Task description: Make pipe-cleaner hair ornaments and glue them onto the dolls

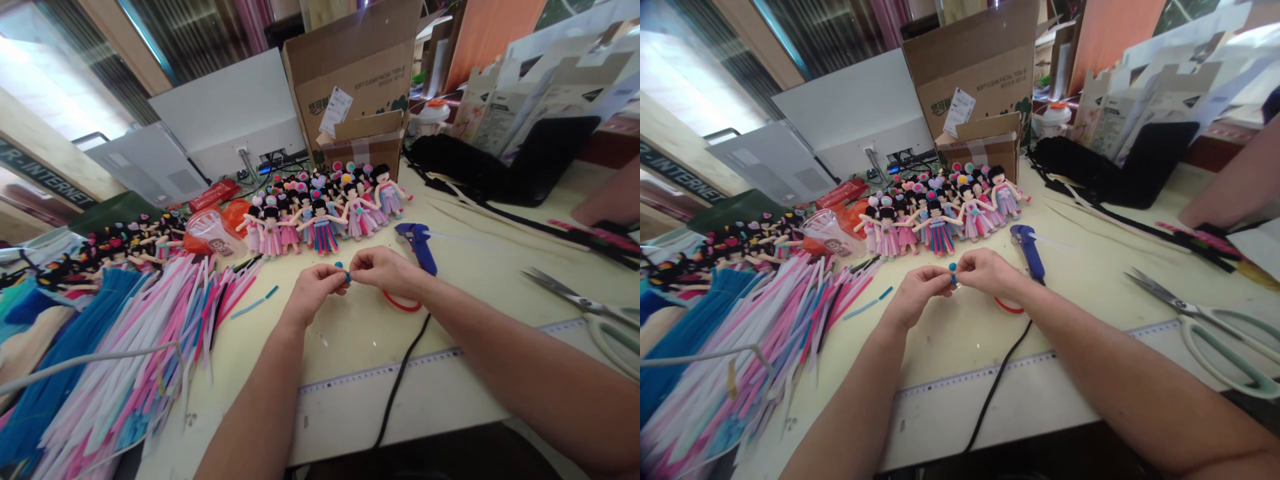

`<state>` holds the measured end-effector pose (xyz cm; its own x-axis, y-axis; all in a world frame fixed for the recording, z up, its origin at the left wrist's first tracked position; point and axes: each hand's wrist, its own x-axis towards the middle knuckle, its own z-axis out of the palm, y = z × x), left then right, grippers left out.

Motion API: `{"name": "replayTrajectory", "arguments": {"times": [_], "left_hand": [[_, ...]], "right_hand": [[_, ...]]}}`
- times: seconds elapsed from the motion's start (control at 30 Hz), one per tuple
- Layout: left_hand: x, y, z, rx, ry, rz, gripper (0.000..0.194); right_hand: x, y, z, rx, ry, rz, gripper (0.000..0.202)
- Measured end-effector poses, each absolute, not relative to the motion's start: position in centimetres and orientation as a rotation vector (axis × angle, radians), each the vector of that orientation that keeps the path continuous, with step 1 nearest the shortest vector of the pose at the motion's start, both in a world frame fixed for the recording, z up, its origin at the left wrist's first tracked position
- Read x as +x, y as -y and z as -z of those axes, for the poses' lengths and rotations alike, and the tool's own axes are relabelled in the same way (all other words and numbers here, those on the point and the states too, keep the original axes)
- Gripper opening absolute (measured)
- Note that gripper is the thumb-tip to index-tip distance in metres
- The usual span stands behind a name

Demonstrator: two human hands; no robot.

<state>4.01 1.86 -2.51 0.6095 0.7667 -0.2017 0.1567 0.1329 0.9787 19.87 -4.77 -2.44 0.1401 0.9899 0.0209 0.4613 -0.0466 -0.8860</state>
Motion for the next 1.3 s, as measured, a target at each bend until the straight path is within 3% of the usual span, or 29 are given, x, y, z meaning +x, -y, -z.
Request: {"name": "replayTrajectory", "arguments": {"times": [0.2,0.63,0.97,1.3], "left_hand": [[4.3,-1.3,2.1,1.527,-0.889,-0.586,0.010],[5.1,-1.4,3.2,1.238,-0.960,-0.641,0.019],[3.2,-4.0,3.0,1.048,-1.036,-0.744,0.025],[3.0,-4.2,3.1,0.842,-0.962,-0.721,0.019]], "right_hand": [[19.9,4.7,2.8,-1.577,1.441,-0.866,0.010],[20.2,4.1,3.7,-1.431,1.267,-0.989,0.016],[22.9,5.1,2.0,-1.967,1.654,-0.451,0.008],[21.3,7.1,-0.8,-2.092,1.894,-0.404,0.012]]}}
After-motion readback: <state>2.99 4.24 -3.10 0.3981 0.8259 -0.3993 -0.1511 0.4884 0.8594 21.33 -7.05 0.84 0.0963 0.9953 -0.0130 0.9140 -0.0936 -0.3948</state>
